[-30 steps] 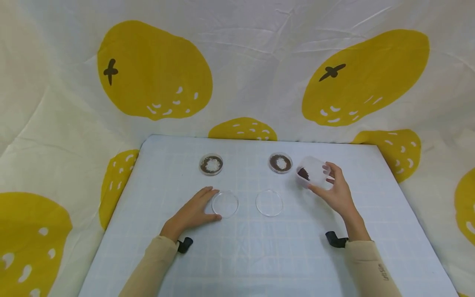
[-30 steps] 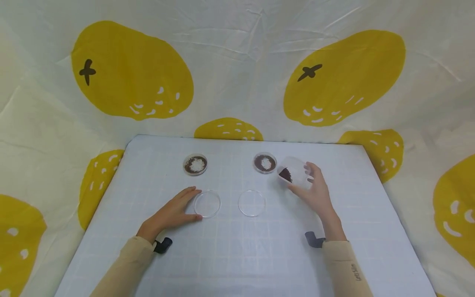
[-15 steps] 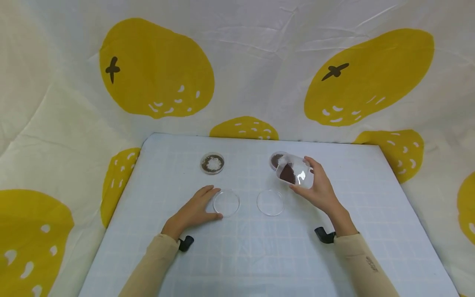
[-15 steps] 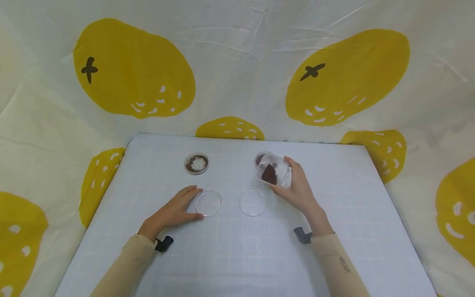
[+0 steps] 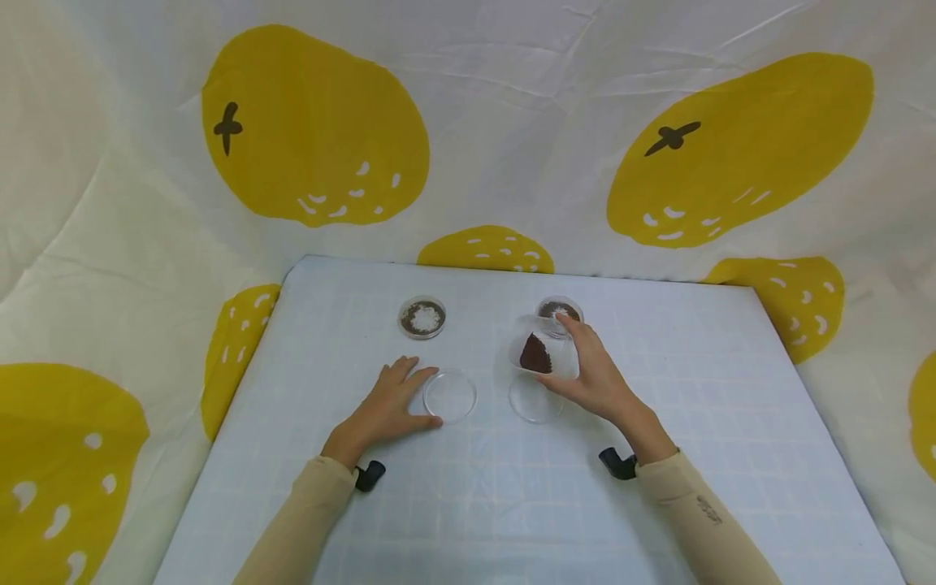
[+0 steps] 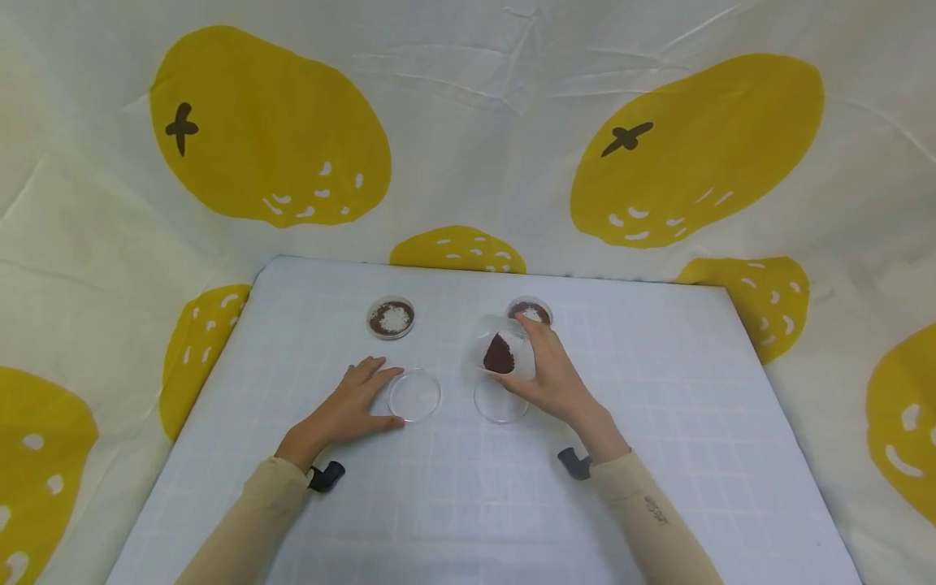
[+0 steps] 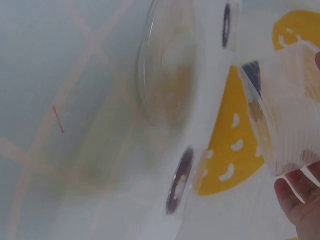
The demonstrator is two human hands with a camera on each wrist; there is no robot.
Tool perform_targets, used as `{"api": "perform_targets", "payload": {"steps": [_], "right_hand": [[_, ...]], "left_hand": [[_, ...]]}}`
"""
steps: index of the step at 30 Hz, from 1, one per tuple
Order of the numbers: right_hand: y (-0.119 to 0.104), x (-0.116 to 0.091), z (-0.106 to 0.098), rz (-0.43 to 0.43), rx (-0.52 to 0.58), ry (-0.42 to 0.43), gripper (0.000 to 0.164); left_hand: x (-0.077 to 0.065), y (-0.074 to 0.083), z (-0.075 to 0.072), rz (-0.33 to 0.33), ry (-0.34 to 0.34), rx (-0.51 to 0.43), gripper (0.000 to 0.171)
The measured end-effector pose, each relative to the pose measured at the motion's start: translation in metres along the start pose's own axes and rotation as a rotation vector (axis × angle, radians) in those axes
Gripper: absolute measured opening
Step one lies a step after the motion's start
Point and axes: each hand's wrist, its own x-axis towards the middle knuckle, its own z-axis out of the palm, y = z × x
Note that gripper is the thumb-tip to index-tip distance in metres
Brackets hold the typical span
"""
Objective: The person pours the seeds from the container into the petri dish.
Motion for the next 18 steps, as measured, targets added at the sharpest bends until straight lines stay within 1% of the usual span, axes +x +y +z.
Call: {"api": "perform_targets", "payload": {"steps": [2, 4, 8, 13, 18], "right_hand": [[-0.003, 0.002, 0.003, -0.004, -0.007, -0.024, 0.101], [-0.006, 0.005, 0.006, -0.027, -0.020, -0.039, 0.100], [-0.010, 0.010, 0.013, -0.117, -0.052, -0.045, 0.100], [-0.017, 0.016, 0.021, -0.228, -0.093, -0.056, 0.098], [-0.025, 0.020, 0.028, -0.280, -0.138, -0.079, 0.099]], "left_hand": [[0.001, 0.000, 0.000, -0.007, 0.000, 0.033, 0.088], [0.001, 0.001, 0.001, -0.013, -0.002, 0.055, 0.088], [0.002, 0.002, 0.001, -0.037, -0.016, 0.076, 0.088], [0.002, 0.003, 0.000, -0.049, -0.028, 0.082, 0.088], [0.001, 0.003, -0.001, -0.049, -0.032, 0.081, 0.087]]}}
